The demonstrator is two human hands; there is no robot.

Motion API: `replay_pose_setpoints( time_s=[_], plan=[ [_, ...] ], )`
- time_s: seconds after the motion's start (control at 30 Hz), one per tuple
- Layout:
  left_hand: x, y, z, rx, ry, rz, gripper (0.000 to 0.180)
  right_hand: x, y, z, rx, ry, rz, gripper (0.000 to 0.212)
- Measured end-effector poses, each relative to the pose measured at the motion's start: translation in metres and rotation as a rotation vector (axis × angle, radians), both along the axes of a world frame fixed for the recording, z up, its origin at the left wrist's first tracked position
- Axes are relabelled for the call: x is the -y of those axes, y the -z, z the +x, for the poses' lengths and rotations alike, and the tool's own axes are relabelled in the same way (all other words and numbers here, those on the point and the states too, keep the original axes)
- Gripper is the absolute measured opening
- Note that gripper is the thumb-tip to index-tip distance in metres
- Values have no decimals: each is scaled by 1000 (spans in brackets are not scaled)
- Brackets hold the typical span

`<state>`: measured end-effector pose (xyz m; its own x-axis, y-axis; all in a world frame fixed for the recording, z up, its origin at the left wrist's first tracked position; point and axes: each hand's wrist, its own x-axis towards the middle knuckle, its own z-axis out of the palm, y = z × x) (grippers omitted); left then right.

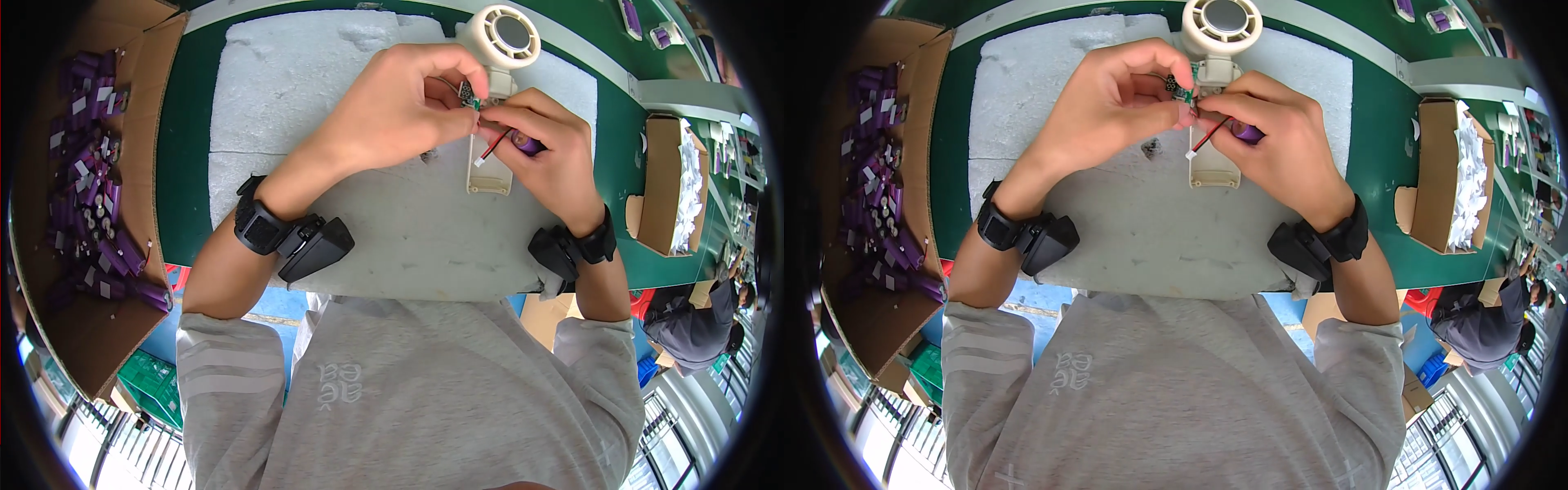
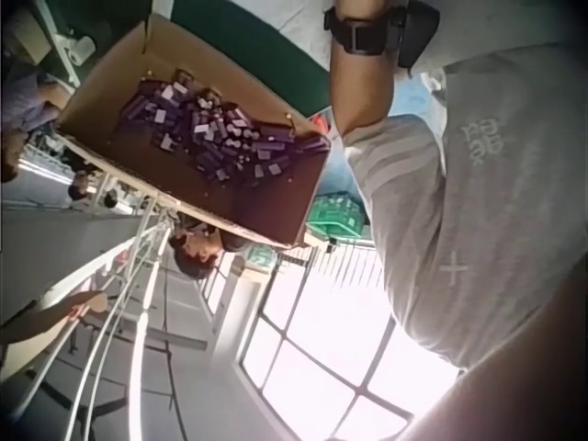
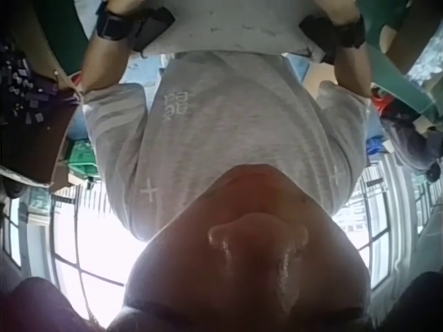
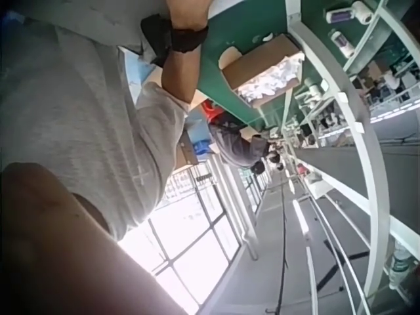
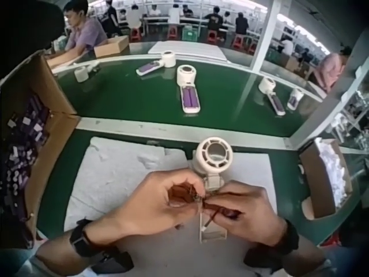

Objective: The person assembles handheld fans by connecting battery wires to circuit boards and fitting the components into the fan housings. After completing each assembly, the person places it on the conveyor belt and repeats the process with new components.

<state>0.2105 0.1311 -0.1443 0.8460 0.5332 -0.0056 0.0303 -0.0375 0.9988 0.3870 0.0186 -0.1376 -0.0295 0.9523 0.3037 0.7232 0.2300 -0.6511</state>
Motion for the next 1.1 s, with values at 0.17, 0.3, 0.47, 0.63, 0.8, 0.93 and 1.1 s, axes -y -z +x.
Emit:
replay_pose_setpoints(
  time_s=[0.17,0.3,0.47,0.63,0.8,0.93,1.1],
  plan=[
    [-1,-3,-2,-60,24,-44,21,-1,1,1,51,-66,40,21],
    [2,-1,-1,11,31,66,22,-1,3,3,63,-92,62,21],
    [2,-1,-2,5,45,144,22,0,-1,1,22,-85,9,19],
    [-3,-1,-5,-13,100,132,23,3,-3,4,-91,12,43,17],
    [-1,-12,-5,-80,144,103,18,3,0,0,-24,75,136,15],
    [1,-4,-3,-8,89,87,16,2,-2,-3,26,101,114,13],
    [-5,-7,-3,-28,40,-46,18,3,-6,-1,-66,56,50,11]
  ],
)
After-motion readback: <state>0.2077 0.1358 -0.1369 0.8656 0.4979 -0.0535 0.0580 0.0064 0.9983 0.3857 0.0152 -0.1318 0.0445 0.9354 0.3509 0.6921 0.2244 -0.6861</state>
